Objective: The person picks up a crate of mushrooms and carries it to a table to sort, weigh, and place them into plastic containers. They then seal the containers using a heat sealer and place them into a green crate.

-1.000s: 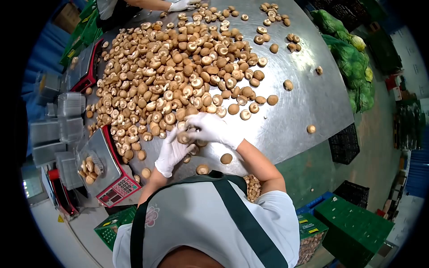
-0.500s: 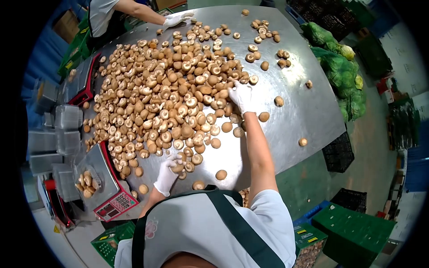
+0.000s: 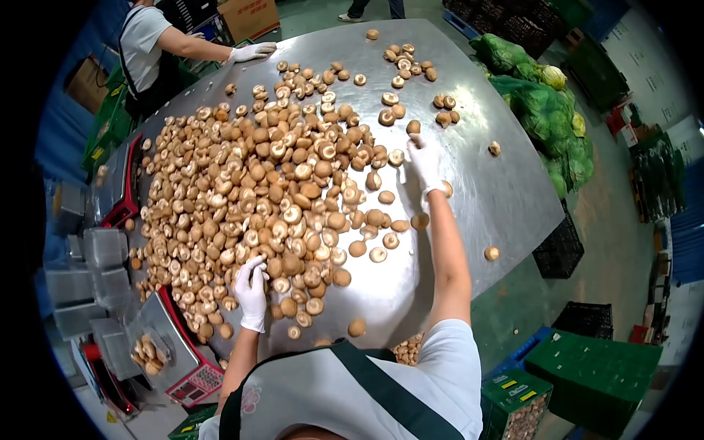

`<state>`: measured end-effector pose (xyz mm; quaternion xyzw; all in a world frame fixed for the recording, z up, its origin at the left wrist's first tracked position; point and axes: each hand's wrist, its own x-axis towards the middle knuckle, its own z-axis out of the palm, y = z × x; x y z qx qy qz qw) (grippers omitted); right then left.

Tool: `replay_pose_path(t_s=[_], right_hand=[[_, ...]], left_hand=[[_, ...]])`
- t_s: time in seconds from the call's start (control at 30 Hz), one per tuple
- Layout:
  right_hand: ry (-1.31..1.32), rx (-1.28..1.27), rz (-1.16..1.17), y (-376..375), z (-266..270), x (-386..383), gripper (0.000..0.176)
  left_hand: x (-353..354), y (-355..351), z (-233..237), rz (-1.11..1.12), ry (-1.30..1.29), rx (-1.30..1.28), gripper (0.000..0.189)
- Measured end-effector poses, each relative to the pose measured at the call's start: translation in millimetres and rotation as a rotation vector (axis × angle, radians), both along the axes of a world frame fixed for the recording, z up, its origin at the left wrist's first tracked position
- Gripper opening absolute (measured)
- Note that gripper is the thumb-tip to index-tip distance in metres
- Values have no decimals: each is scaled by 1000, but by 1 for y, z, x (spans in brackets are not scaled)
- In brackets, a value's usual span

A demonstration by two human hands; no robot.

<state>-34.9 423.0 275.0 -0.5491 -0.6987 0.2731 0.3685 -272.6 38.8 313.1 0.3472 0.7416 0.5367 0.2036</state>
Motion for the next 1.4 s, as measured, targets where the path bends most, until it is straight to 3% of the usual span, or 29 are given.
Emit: replay_pose_path(t_s=[0.03, 0.17, 0.23, 0.4, 0.5, 0.63, 0.7, 0.77, 0.8, 0.87, 0.97, 1.03, 1.07, 1.17, 1.23, 1.3, 1.4], right_hand=[[-35, 24, -37, 22, 2, 8, 23], [-217, 110, -226, 137, -23, 48, 33], [-378, 38, -271, 178, -20, 60, 42], [-502, 161, -206, 231, -48, 72, 54], [-444, -36, -228, 242, -62, 61, 53], [-222, 1, -260, 228, -68, 68, 46], [297, -55, -273, 225, -70, 73, 38], [367, -18, -205, 222, -73, 76, 38], [634, -45, -140, 217, -70, 73, 40], [1064, -112, 2, 197, -49, 65, 47], [1190, -338, 114, 151, 5, 33, 40], [907, -386, 159, 169, -18, 27, 29], [573, -322, 168, 158, -5, 13, 28], [-288, 24, 280, 124, 12, -40, 20], [-622, 191, 365, 114, -18, -67, 19], [-717, 365, 328, 117, -44, -79, 18], [-677, 335, 315, 110, -39, -77, 21]], left_hand=[[-3, 8, 0, -23, 249, 30, 19], [-10, 32, -23, -126, 355, -18, 19], [-9, 39, -31, -156, 661, 72, 21], [1, 44, -36, -148, 668, 20, 19], [2, 51, -37, -122, 670, 29, 22], [6, 50, -38, -65, 689, 13, 21], [7, 50, -37, -64, 680, 16, 20], [8, 50, -35, -57, 676, 15, 20], [8, 50, -34, -53, 667, 18, 20], [7, 50, -34, -51, 700, 7, 21], [7, 49, -37, -52, 735, -9, 22], [7, 48, -39, -51, 729, 45, 22], [7, 48, -39, -52, 724, 32, 22], [8, 48, -34, -50, 689, 6, 23], [9, 48, -31, -35, 642, 26, 25], [9, 48, -34, -7, 639, 43, 24], [10, 46, -33, 15, 609, 55, 22]])
